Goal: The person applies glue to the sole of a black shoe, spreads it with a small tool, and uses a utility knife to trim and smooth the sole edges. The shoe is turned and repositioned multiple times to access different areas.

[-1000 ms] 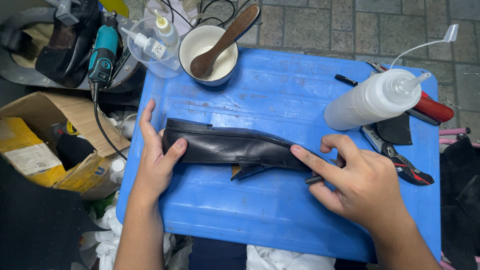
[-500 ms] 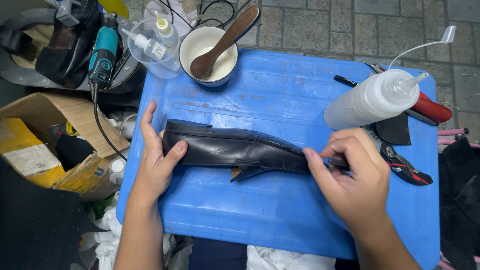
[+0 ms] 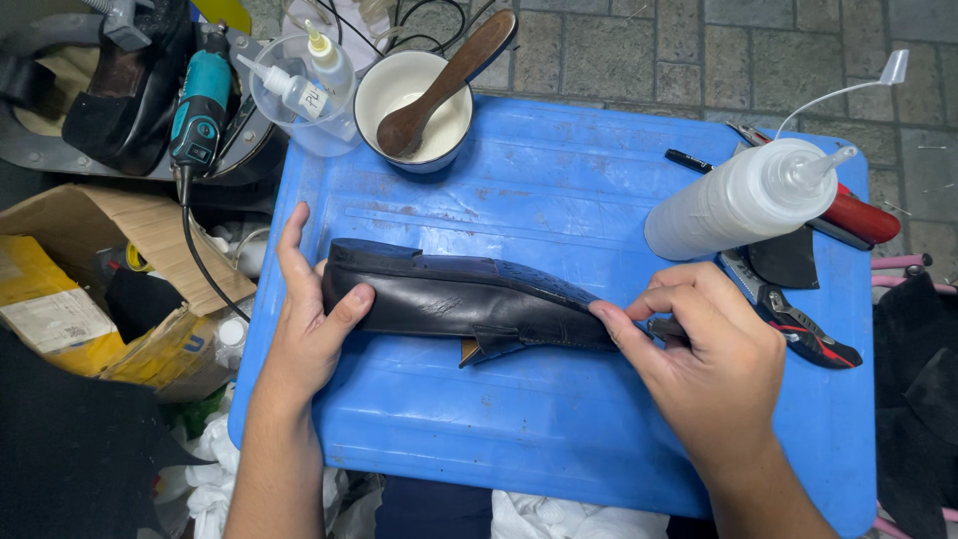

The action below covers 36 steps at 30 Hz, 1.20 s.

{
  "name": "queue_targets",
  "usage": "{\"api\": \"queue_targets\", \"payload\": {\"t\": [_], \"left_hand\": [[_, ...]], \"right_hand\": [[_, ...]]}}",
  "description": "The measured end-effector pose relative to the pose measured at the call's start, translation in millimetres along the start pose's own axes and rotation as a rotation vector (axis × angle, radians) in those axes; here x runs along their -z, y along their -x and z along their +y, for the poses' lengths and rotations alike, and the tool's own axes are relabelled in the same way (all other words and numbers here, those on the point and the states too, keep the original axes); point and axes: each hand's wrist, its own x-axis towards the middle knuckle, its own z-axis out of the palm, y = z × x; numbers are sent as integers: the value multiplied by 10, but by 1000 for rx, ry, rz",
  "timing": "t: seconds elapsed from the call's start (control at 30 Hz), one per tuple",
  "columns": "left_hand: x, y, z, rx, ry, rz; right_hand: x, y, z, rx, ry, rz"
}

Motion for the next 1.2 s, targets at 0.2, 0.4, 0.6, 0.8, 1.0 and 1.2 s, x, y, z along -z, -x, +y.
{"api": "queue_targets", "payload": {"t": [0.2,0.4,0.6,0.8,1.0,1.2], "left_hand": [[10,-3,-1,-26,8,-24],[15,5,21,-12,18,-40],[18,3,27,-15,3,-40],[23,18,29,-31,44,-65],[44,24,22,-15,45,-84],[47,22,24,-21,11,-80]], "right_hand": [[62,35,22,-31,-1,-18],[27,-29,-11,22,-38,-36],[-33,-50,-81,120,35,-12],[19,62,-74,59,58,-10],[70,237,2,-46,31,9],[27,317,76,140,119,-7]]}}
